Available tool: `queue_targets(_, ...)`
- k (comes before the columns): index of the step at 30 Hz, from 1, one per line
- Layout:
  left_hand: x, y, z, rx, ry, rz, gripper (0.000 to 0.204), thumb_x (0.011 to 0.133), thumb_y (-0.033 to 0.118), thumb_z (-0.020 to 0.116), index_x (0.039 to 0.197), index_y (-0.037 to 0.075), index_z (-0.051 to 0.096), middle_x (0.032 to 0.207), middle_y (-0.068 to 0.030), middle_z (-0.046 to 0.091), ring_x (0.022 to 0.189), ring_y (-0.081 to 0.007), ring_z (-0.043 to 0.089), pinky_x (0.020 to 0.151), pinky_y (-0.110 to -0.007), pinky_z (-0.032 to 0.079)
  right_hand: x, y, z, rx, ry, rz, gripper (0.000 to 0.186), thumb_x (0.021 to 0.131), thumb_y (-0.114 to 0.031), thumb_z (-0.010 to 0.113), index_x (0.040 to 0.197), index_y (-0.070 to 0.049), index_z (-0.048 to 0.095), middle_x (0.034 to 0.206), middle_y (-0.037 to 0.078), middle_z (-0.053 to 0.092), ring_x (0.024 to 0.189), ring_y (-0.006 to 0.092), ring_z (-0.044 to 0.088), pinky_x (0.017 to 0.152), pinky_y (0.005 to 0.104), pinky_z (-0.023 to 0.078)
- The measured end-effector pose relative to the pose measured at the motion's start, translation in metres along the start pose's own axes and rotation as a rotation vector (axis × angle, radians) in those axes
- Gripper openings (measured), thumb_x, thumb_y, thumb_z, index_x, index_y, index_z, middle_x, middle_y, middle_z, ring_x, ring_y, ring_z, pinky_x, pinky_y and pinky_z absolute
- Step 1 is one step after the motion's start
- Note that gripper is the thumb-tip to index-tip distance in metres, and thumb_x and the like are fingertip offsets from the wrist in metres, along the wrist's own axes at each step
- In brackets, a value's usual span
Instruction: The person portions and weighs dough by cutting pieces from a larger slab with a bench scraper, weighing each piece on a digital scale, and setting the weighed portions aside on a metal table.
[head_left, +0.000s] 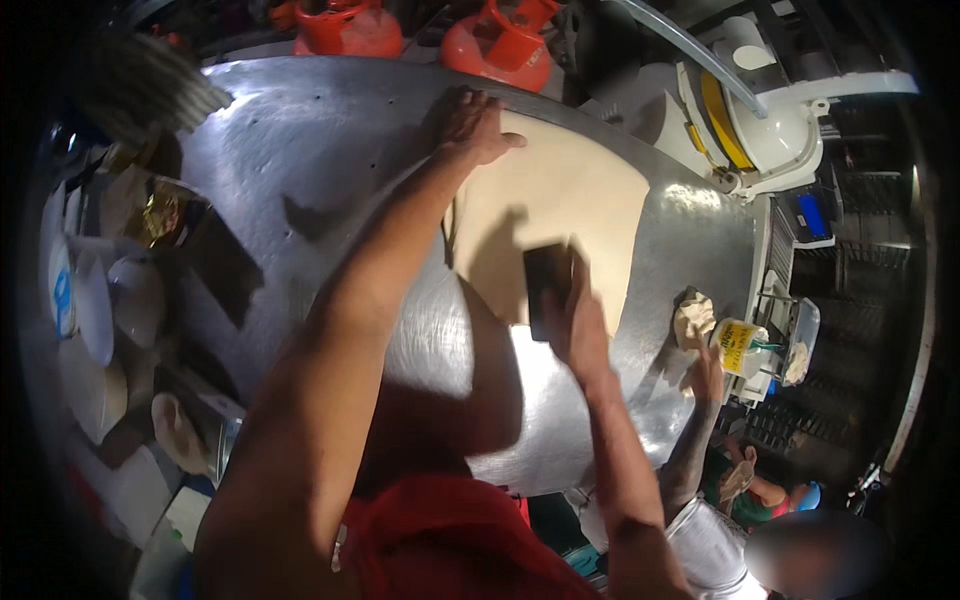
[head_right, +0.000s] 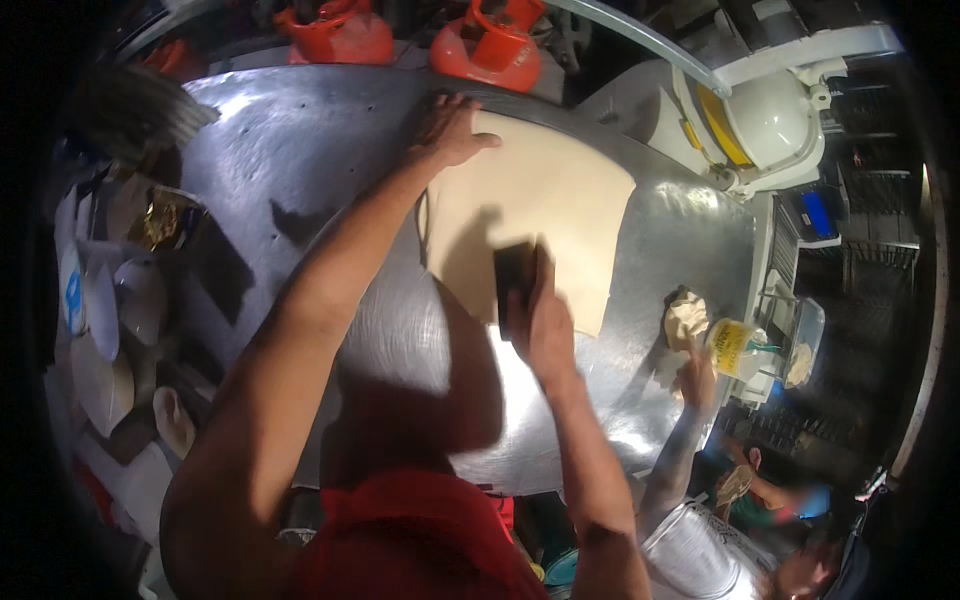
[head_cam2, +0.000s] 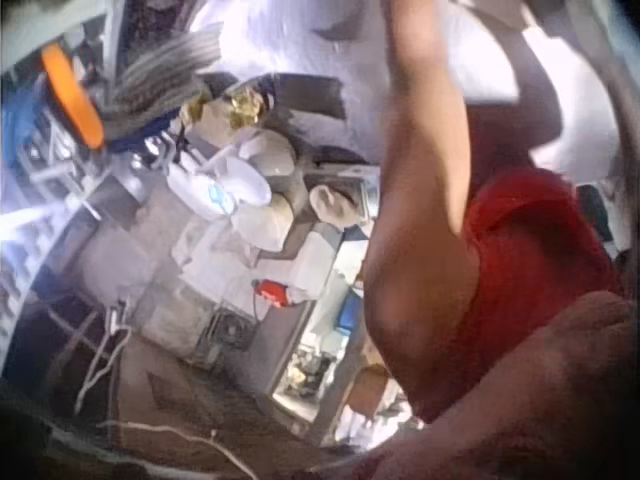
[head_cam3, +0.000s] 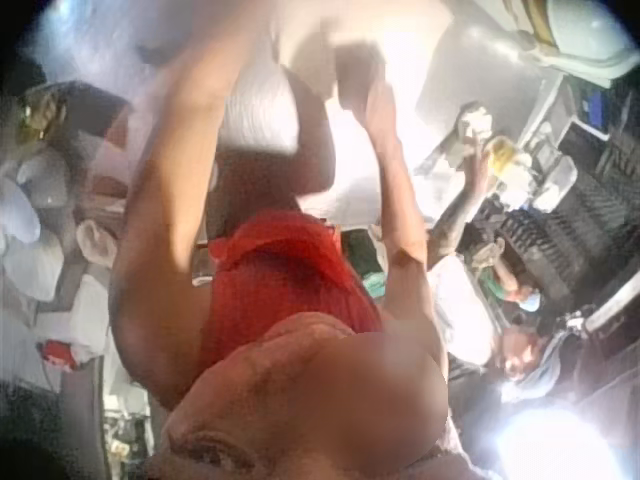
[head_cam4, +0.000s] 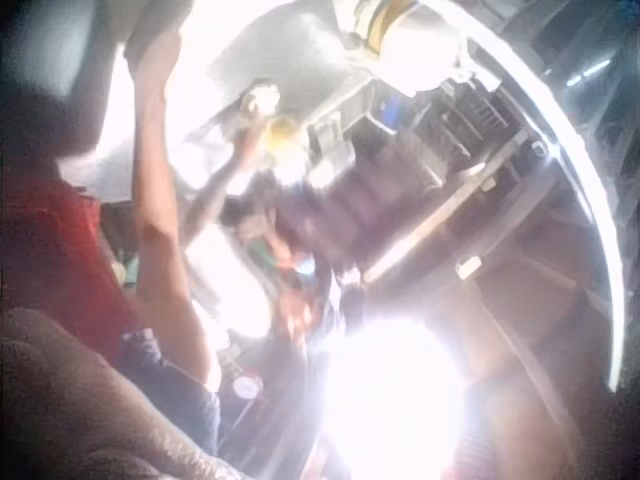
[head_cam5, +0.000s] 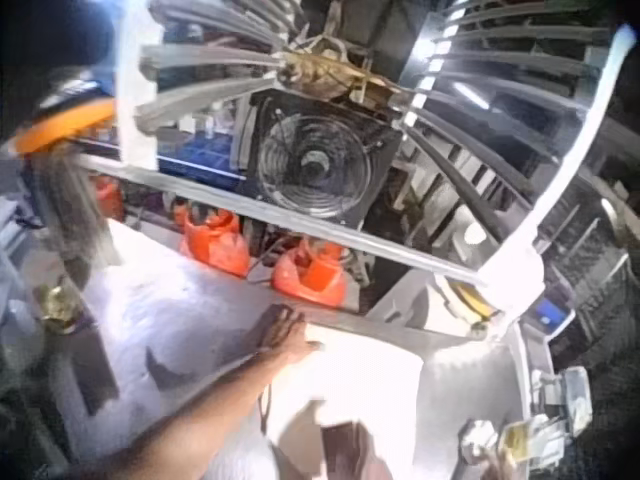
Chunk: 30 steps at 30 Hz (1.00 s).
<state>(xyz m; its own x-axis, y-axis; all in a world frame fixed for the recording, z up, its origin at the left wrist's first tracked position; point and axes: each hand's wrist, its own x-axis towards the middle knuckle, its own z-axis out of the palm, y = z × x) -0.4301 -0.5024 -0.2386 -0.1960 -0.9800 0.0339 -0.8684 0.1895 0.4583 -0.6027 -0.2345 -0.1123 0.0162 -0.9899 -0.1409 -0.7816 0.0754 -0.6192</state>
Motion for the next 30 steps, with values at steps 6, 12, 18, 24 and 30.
queue_targets(6, 0.038, -0.015, 0.005, -0.241, -0.277, -0.041, 0.083, 0.082, 0.051, 0.084, 0.142, 0.002, 0.056, 0.149, -0.0241, 0.055, 0.139, -0.0392, 0.053, 0.115, -0.046, 0.044, 0.263, 0.001, -0.003, -0.234, 0.213, -0.236, 0.030, 0.101, -0.022, 0.049, 0.122, -0.003, 0.058, 0.111, 0.029, 0.068, 0.100, 0.0527, 0.066, 0.080, 0.0568, 0.056)
queue_targets(12, -0.009, -0.052, 0.011, -0.013, -0.044, 0.171, 0.068, 0.095, 0.031, 0.072, 0.151, 0.001, 0.048, 0.152, -0.0314, 0.049, 0.142, -0.0446, 0.047, 0.117, -0.048, 0.042, 0.304, -0.044, 0.019, -0.605, 0.062, -0.361, 0.041, 0.096, -0.022, 0.053, 0.125, 0.006, 0.059, 0.119, 0.035, 0.066, 0.111, 0.0494, 0.068, 0.096, 0.0535, 0.056)
queue_targets(18, 0.003, -0.046, -0.041, -0.344, -0.370, -0.046, 0.065, 0.093, 0.031, 0.074, 0.141, -0.009, 0.055, 0.144, -0.0340, 0.055, 0.138, -0.0430, 0.053, 0.113, -0.047, 0.045, 0.296, -0.019, 0.028, -0.354, 0.055, -0.356, 0.038, 0.094, -0.019, 0.051, 0.119, 0.009, 0.059, 0.114, 0.036, 0.066, 0.105, 0.0518, 0.067, 0.092, 0.0547, 0.057)
queue_targets(24, -0.059, -0.044, -0.034, -0.532, -0.092, 0.012, 0.045, 0.096, 0.025, 0.072, 0.126, -0.008, 0.061, 0.132, -0.0263, 0.065, 0.126, -0.0405, 0.062, 0.106, -0.044, 0.049, 0.314, -0.004, 0.051, -0.692, -0.004, -0.288, 0.039, 0.090, -0.018, 0.062, 0.120, 0.006, 0.057, 0.110, 0.031, 0.068, 0.098, 0.0466, 0.071, 0.085, 0.0516, 0.060)
queue_targets(30, -0.095, -0.077, -0.043, -0.712, -0.089, -0.174, 0.025, 0.098, 0.014, 0.070, 0.116, -0.001, 0.064, 0.108, -0.0119, 0.072, 0.102, -0.0203, 0.070, 0.089, -0.034, 0.053, 0.181, -0.049, 0.108, -0.104, -0.094, -0.081, 0.049, 0.092, -0.020, 0.064, 0.135, -0.001, 0.048, 0.127, 0.031, 0.062, 0.109, 0.0507, 0.067, 0.088, 0.0575, 0.057)
